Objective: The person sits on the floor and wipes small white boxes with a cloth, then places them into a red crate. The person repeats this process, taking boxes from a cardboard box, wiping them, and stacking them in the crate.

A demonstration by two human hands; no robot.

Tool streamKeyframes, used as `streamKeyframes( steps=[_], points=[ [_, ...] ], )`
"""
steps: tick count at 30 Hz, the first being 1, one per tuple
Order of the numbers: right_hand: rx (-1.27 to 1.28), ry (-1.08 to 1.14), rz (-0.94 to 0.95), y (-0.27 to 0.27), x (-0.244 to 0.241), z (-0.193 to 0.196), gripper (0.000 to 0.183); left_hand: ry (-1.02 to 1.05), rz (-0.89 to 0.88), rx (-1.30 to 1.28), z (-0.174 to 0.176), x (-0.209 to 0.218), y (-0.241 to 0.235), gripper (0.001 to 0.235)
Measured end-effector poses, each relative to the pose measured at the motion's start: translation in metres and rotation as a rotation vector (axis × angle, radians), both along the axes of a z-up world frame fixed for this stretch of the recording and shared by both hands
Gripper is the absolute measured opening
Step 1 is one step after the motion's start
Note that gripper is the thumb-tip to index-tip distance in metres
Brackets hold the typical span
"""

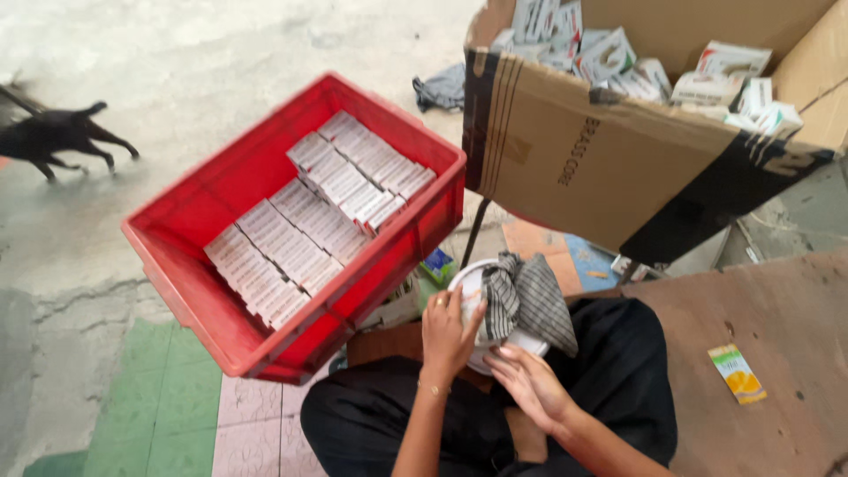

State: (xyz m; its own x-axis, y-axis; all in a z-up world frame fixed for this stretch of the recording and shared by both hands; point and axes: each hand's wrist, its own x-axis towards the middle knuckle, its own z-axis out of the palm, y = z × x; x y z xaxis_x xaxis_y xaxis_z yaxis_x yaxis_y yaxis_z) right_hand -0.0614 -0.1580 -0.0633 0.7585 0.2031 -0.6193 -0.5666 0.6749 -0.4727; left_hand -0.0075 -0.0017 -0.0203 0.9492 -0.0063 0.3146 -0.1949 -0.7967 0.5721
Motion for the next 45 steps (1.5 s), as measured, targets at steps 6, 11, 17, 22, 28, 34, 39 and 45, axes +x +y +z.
streamKeyframes(
  steps=[6,11,17,22,28,34,39,45],
  points=[
    [-0.151,0.078,-0.069,0.034,-0.005,0.114,0.064,-0.041,0.173,-0.135,0.029,-0.04,0.006,0.056],
    [-0.326,-0.263,0.072,0.058,0.019,0.11,0.062,-0.231,0.206,-0.356,0.055,-0.036,0.034,0.055],
    [-0.354,-0.655,0.137,0.103,0.084,0.136,0.06,-0.279,0.211,-0.458,0.069,0.01,0.089,0.069],
    [-0.472,-0.83,0.261,0.136,0.154,0.144,0.061,-0.188,0.202,-0.61,0.098,0.051,0.126,0.076],
    [-0.706,-0.96,0.382,0.153,0.248,0.076,0.058,0.285,0.294,-0.83,0.082,0.103,0.156,0.092],
    [-0.877,-0.881,0.57,0.148,0.31,0.052,0.043,0.569,0.195,-0.824,0.078,0.146,0.175,0.093],
    [-1.134,-0.939,0.831,0.153,0.343,0.044,0.039,0.587,0.231,-0.734,0.014,0.172,0.177,0.076],
    [-1.35,-1.007,1.204,0.161,0.358,0.051,0.035,0.871,0.116,-0.646,0.083,0.163,0.182,0.102]
  ],
)
